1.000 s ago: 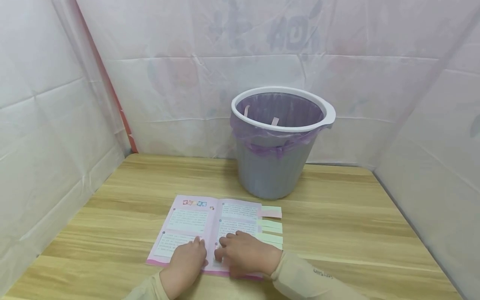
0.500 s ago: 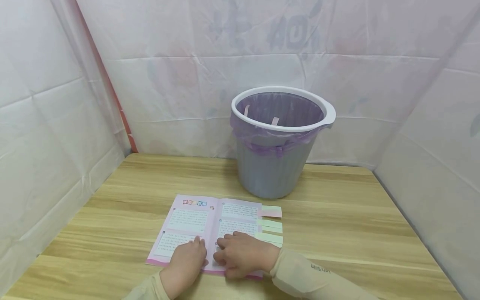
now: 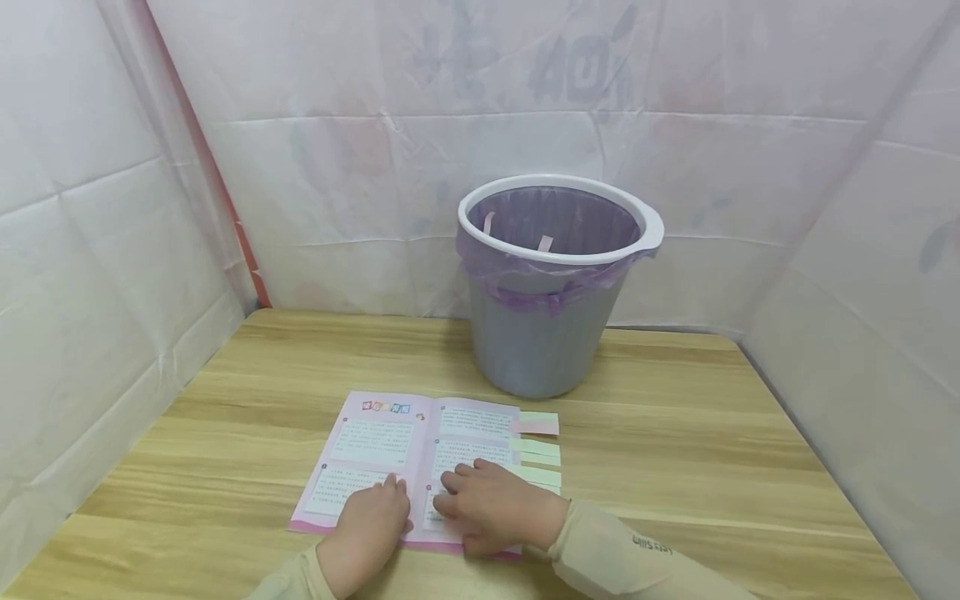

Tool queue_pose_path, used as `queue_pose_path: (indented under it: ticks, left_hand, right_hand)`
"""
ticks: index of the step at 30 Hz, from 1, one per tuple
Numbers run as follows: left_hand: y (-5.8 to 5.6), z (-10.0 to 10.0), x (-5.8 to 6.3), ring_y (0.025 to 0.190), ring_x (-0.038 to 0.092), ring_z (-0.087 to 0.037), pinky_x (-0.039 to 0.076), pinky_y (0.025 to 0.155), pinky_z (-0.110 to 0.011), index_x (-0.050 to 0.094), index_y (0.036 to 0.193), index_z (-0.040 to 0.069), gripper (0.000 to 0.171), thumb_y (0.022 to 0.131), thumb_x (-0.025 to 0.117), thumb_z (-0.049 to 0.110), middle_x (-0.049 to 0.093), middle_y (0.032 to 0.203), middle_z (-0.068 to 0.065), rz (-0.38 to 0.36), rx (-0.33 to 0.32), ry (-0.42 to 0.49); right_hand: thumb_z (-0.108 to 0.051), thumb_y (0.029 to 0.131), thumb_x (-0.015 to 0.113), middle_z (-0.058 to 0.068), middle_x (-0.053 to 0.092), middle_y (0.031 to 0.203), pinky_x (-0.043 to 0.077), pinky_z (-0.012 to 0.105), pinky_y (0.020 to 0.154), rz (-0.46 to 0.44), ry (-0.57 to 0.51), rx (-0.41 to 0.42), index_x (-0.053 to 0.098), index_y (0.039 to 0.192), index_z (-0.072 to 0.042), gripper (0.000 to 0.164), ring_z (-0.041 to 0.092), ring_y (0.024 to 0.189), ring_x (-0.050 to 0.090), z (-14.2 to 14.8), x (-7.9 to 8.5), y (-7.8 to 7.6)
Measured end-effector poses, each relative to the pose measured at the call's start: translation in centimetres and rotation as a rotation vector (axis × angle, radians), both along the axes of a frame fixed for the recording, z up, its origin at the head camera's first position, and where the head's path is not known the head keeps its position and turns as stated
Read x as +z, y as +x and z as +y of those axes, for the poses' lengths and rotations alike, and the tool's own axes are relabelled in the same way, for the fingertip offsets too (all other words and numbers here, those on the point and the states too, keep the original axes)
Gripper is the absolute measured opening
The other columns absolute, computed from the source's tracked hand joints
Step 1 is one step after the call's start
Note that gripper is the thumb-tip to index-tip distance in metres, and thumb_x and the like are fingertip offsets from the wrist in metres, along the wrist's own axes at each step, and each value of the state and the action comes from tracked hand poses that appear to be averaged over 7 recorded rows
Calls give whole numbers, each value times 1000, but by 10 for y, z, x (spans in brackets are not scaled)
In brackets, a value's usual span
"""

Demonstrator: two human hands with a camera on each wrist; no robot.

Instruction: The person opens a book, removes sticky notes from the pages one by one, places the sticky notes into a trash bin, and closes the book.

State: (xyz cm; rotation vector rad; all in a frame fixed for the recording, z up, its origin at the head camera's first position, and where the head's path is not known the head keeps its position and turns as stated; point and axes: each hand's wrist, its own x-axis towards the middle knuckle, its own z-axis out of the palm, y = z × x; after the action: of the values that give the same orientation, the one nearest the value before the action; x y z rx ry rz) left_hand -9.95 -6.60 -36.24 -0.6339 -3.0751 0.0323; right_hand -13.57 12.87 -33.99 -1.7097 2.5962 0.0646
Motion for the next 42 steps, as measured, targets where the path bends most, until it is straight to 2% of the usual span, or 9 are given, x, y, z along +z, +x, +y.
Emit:
queue_pose_path:
  ticks: [8, 14, 18, 20, 23, 28, 35, 39, 42]
  left_hand:
    - [-1, -1, 1, 81, 68, -27, 57, 64, -35, 77, 94, 3, 34, 75, 77, 31, 72, 103, -13, -10, -12, -3]
    - [0, -1, 0, 73, 65, -25, 55, 60, -34, 77, 89, 3, 32, 74, 78, 32, 72, 99, -12, 24, -15, 4]
    - [0, -1, -1, 71, 64, -24, 54, 57, -33, 76, 86, 4, 31, 74, 78, 32, 72, 96, -12, 47, -17, 3]
    - [0, -1, -1, 71, 64, -24, 54, 58, -34, 76, 87, 4, 30, 74, 78, 31, 72, 97, -12, 44, -16, 4]
    - [1, -1, -1, 73, 65, -25, 55, 59, -34, 77, 88, 3, 31, 75, 78, 31, 72, 99, -12, 34, -15, 2]
    - [1, -1, -1, 69, 64, -23, 54, 57, -33, 75, 82, 4, 29, 74, 79, 32, 71, 92, -11, 59, -19, -4]
    - [1, -1, -1, 71, 65, -25, 54, 57, -33, 76, 83, 5, 29, 73, 79, 31, 71, 94, -12, 69, -18, 4]
    - [2, -2, -1, 72, 65, -25, 55, 58, -34, 76, 83, 5, 28, 74, 79, 31, 71, 96, -12, 72, -25, 8]
    - [3, -2, -2, 65, 61, -22, 52, 55, -32, 74, 78, 5, 27, 73, 79, 31, 70, 87, -10, 93, -32, 14]
  right_hand:
    - [-34, 71, 78, -13, 45, 89, 40, 19, 69, -95, -86, -62, 59, 103, -19, 40, 4, 81, 47, 2, -4, -2]
    - [-35, 67, 79, -11, 47, 88, 37, 18, 64, 6, -100, -21, 57, 99, -18, 42, 5, 78, 46, -3, -9, -1]
    - [-31, 71, 76, -9, 52, 90, 40, 20, 64, 88, -60, -1, 58, 100, -17, 36, 7, 78, 48, -6, -11, 1]
    - [-28, 74, 75, -10, 53, 91, 40, 20, 64, 98, -45, -1, 59, 101, -18, 33, 8, 79, 48, -6, -12, 1]
    - [-29, 74, 76, -11, 51, 89, 40, 20, 65, 46, -59, -16, 61, 102, -20, 33, 7, 79, 48, -4, -12, 1]
    - [-36, 73, 78, -12, 47, 88, 39, 19, 67, -48, -130, -78, 63, 102, -19, 37, 4, 79, 46, -1, -11, 2]
    - [-33, 76, 76, -14, 40, 76, 35, 17, 57, -162, -217, -291, 54, 87, -15, 30, 2, 66, 35, -10, -13, 14]
    - [-25, 73, 76, -13, 35, 69, 31, 18, 51, -85, -256, -326, 47, 79, -14, 31, 4, 60, 32, -17, -19, 22]
    - [-19, 70, 75, -10, 37, 68, 32, 19, 50, 4, -259, -328, 46, 78, -13, 30, 6, 58, 34, -21, -20, 28]
